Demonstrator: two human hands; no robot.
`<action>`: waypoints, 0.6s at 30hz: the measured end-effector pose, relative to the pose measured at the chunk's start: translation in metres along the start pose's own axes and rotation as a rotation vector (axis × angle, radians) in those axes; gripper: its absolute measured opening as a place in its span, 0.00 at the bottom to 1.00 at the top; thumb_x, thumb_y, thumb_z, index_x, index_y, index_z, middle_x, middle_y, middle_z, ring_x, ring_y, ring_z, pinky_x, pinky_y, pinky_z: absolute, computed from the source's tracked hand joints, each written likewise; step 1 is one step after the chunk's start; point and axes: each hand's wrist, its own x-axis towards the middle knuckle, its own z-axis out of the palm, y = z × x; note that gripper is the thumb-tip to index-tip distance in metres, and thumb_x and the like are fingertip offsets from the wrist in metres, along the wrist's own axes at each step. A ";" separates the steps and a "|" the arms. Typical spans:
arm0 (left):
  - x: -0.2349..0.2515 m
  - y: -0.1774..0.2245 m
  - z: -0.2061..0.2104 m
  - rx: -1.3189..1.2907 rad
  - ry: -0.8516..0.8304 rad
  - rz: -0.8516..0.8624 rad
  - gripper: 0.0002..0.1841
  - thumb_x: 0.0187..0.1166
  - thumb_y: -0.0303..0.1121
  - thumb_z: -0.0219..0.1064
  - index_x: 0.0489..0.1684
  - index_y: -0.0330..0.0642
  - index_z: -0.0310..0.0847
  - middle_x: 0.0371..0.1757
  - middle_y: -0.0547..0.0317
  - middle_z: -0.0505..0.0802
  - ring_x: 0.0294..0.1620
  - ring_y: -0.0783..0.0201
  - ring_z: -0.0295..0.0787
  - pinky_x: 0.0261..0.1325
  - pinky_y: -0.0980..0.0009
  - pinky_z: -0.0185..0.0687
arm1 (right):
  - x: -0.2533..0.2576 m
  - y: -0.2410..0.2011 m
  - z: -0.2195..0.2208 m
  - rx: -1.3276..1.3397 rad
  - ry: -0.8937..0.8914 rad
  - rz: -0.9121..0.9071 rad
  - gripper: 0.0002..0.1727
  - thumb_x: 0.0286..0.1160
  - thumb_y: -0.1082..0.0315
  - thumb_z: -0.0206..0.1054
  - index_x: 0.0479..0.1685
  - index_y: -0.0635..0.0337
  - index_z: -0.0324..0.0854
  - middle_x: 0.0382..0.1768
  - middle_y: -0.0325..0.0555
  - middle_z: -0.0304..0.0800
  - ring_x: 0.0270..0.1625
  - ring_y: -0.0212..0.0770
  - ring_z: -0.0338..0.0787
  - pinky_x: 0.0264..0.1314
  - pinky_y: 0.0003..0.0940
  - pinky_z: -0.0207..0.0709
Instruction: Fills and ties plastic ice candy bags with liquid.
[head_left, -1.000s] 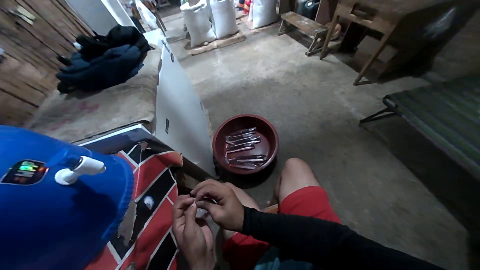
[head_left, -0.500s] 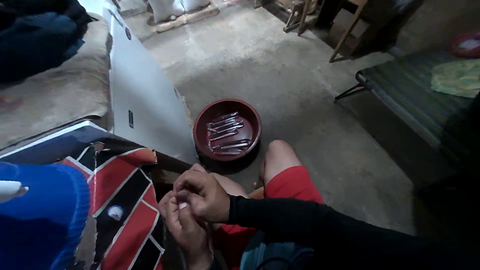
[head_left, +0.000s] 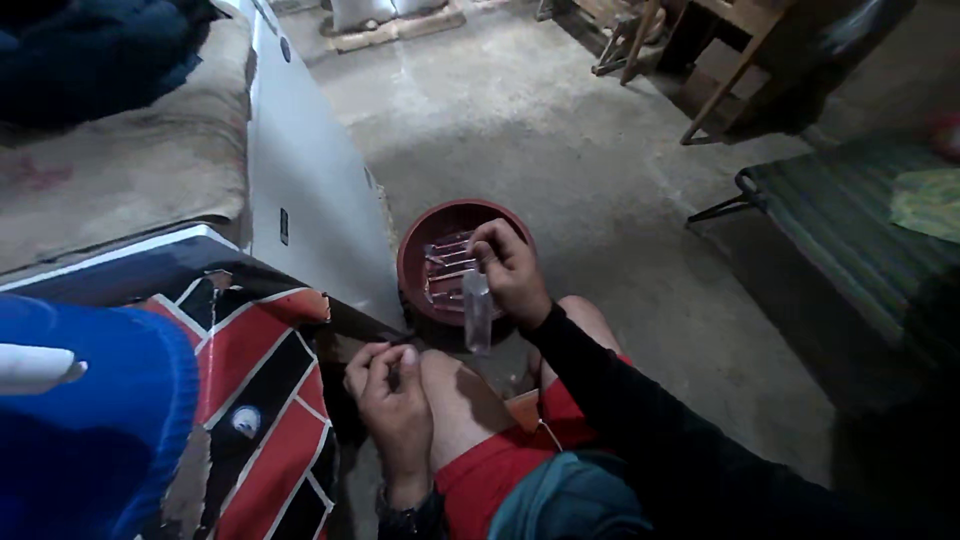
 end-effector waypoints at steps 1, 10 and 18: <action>-0.006 -0.016 -0.008 0.108 -0.038 -0.070 0.11 0.79 0.40 0.68 0.39 0.41 0.91 0.61 0.48 0.86 0.64 0.52 0.81 0.66 0.58 0.80 | 0.001 0.022 -0.004 -0.051 -0.011 0.069 0.08 0.89 0.68 0.56 0.55 0.58 0.79 0.40 0.47 0.89 0.27 0.40 0.85 0.25 0.36 0.83; -0.107 -0.107 -0.038 0.844 -0.792 -0.888 0.49 0.71 0.83 0.44 0.56 0.48 0.94 0.78 0.44 0.82 0.86 0.36 0.65 0.74 0.29 0.68 | -0.022 0.264 0.036 -0.569 -0.287 0.835 0.17 0.86 0.64 0.61 0.67 0.60 0.81 0.63 0.62 0.89 0.68 0.60 0.88 0.73 0.62 0.77; -0.098 -0.094 -0.058 0.582 -0.607 -0.759 0.13 0.77 0.45 0.71 0.43 0.47 0.95 0.76 0.52 0.85 0.82 0.48 0.72 0.83 0.49 0.69 | -0.005 0.332 0.093 -0.452 -0.513 0.773 0.20 0.83 0.66 0.64 0.71 0.61 0.82 0.65 0.60 0.89 0.67 0.57 0.89 0.75 0.58 0.78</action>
